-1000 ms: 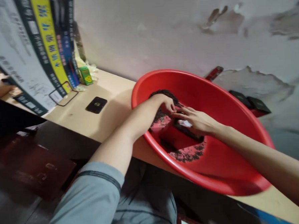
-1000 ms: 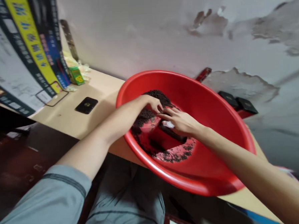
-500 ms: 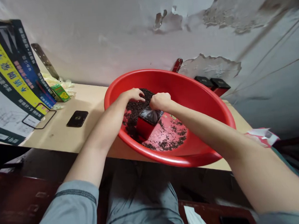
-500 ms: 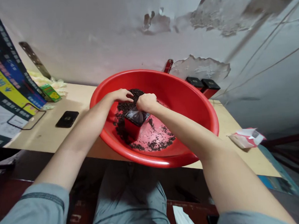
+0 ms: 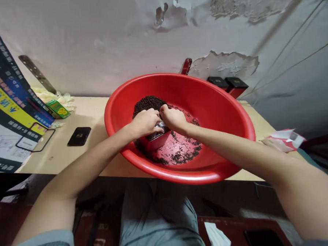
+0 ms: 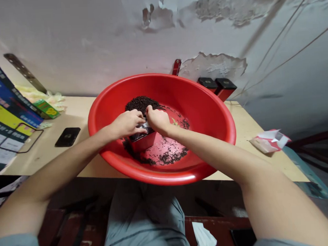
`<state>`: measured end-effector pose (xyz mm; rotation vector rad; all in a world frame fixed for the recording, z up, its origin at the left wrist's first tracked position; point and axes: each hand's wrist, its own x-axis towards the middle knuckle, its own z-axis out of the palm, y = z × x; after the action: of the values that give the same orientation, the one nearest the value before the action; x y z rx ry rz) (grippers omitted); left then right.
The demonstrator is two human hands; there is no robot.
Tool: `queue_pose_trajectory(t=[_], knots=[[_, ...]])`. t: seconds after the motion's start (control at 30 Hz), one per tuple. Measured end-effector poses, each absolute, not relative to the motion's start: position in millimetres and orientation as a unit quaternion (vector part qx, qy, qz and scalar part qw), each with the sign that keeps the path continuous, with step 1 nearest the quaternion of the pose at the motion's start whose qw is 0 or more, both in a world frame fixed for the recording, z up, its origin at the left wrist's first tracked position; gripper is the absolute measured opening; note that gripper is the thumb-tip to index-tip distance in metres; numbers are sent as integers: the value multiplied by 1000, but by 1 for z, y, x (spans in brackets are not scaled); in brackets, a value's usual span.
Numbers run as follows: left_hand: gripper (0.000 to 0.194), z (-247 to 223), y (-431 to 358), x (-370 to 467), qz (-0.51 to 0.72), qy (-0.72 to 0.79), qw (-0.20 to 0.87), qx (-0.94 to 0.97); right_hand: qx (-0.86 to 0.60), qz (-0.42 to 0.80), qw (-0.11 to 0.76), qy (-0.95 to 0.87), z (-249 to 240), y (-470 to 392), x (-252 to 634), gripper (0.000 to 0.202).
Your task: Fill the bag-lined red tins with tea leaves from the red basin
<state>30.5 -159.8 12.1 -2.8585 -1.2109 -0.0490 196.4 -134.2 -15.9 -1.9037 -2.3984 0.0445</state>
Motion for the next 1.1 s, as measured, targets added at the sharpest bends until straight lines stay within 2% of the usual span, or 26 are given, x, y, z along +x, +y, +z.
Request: queue_pose_trajectory(t=[0.17, 0.3, 0.4, 0.53, 0.7, 0.87, 1.0, 1.1], knots=[[61, 18, -164, 33, 53, -363, 66, -928, -498, 4, 62, -865, -12, -140, 215, 29], [51, 12, -167, 30, 45, -363, 59, -929, -380, 1, 153, -912, -20, -142, 234, 32], [48, 3, -166, 24, 0, -368, 39, -929, -315, 41, 179, -931, -23, -139, 240, 27], [58, 1, -163, 17, -34, -380, 21, -924, -326, 41, 154, -932, -17, -138, 240, 25], [29, 8, -154, 11, -42, -329, -42, -942, -326, 7, 122, -937, -11, -144, 237, 23], [31, 14, -155, 10, 30, -320, -6, -947, -294, -5, 29, -955, 2, -139, 225, 23], [32, 17, -157, 9, 34, -326, -15, -945, -321, 99, -60, -940, 22, -124, 214, 21], [31, 15, -158, 8, 22, -324, -44, -945, -365, 168, -73, -913, 30, -110, 209, 19]])
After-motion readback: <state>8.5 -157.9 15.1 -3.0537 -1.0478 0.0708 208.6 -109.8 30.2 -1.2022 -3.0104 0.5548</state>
